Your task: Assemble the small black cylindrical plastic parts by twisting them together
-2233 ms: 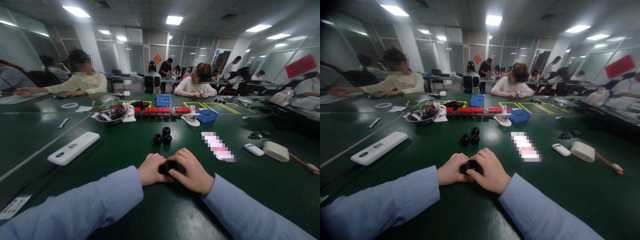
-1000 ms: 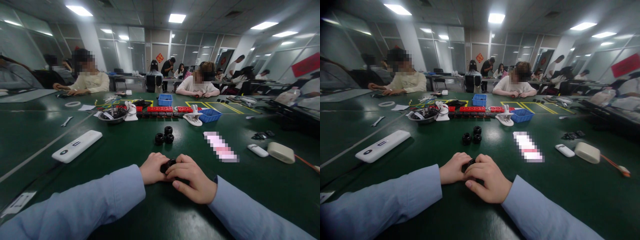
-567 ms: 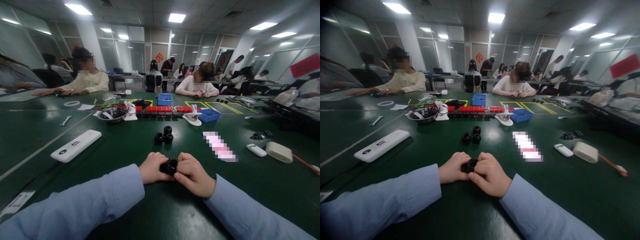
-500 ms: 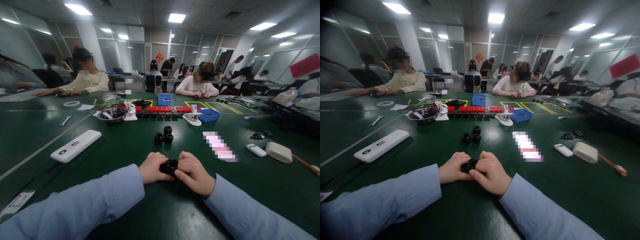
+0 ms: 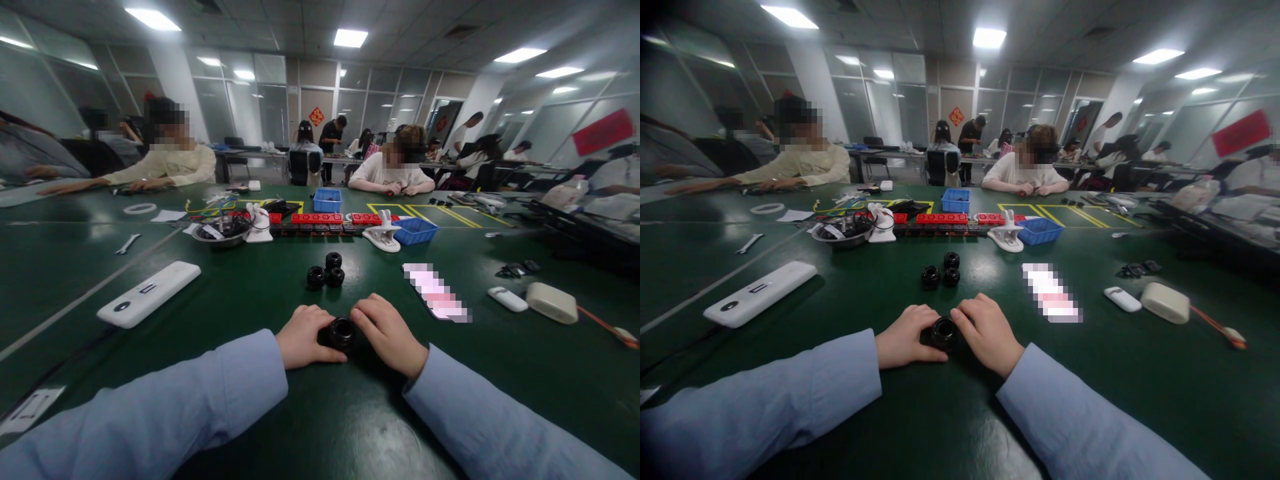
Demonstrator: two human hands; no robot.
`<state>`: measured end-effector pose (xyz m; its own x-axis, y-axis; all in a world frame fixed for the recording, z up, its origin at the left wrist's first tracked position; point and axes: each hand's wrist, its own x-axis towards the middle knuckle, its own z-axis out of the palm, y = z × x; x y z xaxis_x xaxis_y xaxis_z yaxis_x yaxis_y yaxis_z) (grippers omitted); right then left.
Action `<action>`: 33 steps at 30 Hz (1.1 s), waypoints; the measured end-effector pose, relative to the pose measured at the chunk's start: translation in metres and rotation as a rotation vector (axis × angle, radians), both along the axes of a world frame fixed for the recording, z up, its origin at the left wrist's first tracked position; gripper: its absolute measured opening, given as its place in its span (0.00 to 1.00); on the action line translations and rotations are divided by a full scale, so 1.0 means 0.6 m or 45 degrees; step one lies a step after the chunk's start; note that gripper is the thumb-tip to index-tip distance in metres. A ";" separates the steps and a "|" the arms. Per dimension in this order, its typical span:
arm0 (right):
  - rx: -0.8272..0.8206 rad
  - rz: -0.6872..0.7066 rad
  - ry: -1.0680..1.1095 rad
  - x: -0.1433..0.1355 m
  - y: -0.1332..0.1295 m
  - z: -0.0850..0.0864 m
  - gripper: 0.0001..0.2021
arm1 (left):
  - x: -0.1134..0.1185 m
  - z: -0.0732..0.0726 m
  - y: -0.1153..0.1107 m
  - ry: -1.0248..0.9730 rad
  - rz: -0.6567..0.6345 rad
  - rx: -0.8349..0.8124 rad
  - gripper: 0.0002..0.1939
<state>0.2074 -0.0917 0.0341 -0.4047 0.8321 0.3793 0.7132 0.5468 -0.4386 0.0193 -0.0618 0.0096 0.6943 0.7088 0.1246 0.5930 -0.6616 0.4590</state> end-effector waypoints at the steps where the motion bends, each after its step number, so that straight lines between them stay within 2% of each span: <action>1: -0.001 0.000 0.006 0.000 0.000 0.000 0.19 | 0.000 0.000 0.000 0.001 0.001 -0.001 0.25; 12: 0.163 0.057 0.130 -0.006 -0.018 0.010 0.12 | 0.002 -0.002 0.000 0.003 0.011 0.031 0.24; 23: 0.119 0.104 0.058 -0.011 -0.025 0.015 0.18 | 0.000 -0.006 0.002 -0.012 0.002 0.024 0.26; 33: 0.089 0.073 0.028 -0.014 -0.024 0.014 0.23 | 0.002 0.000 -0.001 0.011 0.009 0.030 0.23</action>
<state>0.1991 -0.1063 0.0426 -0.4423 0.7789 0.4446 0.6703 0.6164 -0.4131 0.0202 -0.0621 0.0093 0.6905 0.7106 0.1354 0.6013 -0.6679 0.4385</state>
